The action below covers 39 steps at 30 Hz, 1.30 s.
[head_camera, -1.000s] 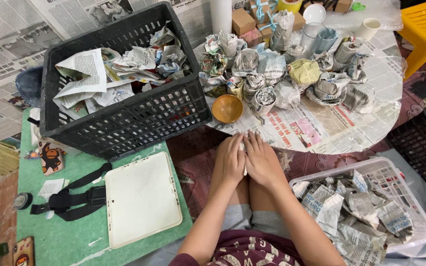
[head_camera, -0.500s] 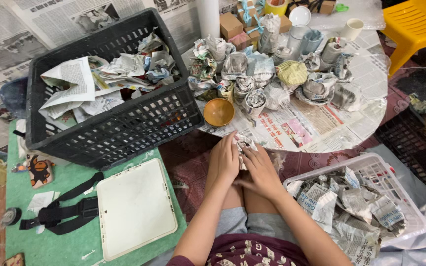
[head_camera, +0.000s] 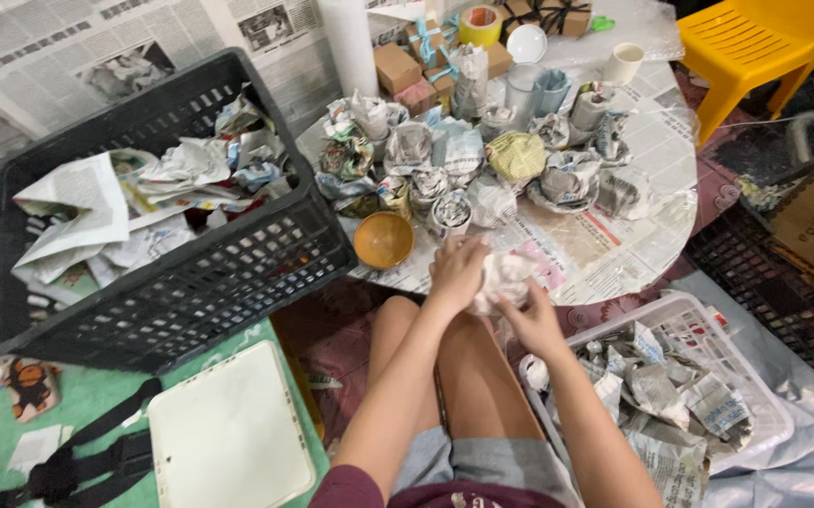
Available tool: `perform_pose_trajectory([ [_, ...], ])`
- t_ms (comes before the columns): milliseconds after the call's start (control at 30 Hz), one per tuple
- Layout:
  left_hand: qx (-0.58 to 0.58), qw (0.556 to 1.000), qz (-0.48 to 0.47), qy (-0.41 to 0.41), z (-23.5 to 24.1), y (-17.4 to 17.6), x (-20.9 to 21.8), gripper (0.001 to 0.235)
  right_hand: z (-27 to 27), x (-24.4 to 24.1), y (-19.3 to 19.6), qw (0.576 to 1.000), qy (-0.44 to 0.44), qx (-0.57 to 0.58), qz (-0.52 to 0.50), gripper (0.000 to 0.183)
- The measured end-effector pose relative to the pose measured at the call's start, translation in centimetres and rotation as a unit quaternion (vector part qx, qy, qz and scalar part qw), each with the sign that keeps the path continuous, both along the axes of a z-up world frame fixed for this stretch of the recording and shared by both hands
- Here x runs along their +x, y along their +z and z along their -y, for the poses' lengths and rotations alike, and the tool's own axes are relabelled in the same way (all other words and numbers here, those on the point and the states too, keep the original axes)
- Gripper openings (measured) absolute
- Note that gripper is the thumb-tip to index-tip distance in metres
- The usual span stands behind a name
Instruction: The person sits on the floor and wraps small household items such as cups, bowls, and glasses with newspaper sheets. They fold the paper around each item and place the wrapped bundles onto a nearby table.
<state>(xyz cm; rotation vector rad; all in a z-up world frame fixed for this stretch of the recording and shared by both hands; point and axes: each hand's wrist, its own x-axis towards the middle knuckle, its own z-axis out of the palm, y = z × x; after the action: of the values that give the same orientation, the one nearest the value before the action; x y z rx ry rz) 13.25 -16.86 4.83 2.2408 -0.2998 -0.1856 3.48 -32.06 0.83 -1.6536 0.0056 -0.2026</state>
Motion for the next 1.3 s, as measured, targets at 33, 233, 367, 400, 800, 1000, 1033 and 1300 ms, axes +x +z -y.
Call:
perform_pose_trajectory([
  [33, 0.018, 0.997, 0.061, -0.036, 1.7, -0.8, 0.8, 0.055, 1.4, 0.4, -0.3, 1.0, -0.014, 0.011, 0.008, 0.051],
  [233, -0.118, 0.979, -0.167, -0.014, 8.8, -4.5, 6.1, 0.072, 7.6, 2.5, -1.8, 0.982, -0.096, 0.156, -0.042, 0.085],
  [367, -0.168, 0.978, -0.112, -0.058, 11.3, -6.0, 6.7, 0.063, 10.7, 4.2, -1.3, 0.933, -0.079, 0.338, -0.1, 0.093],
  [400, -0.161, 0.982, -0.081, -0.062, 12.1, -6.5, 6.7, 0.057, 11.0, 4.6, -1.4, 0.933, -0.085, 0.331, -0.112, 0.094],
  [800, -0.263, 0.962, -0.068, 0.013, 15.3, -9.5, 8.2, 0.043, 12.9, 8.9, -7.4, 0.987, -0.157, 0.01, -0.019, 0.042],
  [1000, -0.339, 0.932, -0.109, 0.073, 15.7, -9.1, 7.5, 0.046, 12.1, 10.7, -8.8, 0.968, -0.217, 0.075, -0.1, 0.031],
  [1033, -0.362, 0.921, -0.124, 0.073, 15.7, -9.2, 7.6, 0.045, 11.8, 10.8, -8.6, 0.967, -0.222, 0.078, -0.097, 0.03],
  [1300, -0.378, 0.908, -0.162, 0.081, 14.9, -9.2, 7.4, 0.033, 10.6, 10.2, -5.8, 0.97, -0.225, -0.061, 0.071, 0.046],
])
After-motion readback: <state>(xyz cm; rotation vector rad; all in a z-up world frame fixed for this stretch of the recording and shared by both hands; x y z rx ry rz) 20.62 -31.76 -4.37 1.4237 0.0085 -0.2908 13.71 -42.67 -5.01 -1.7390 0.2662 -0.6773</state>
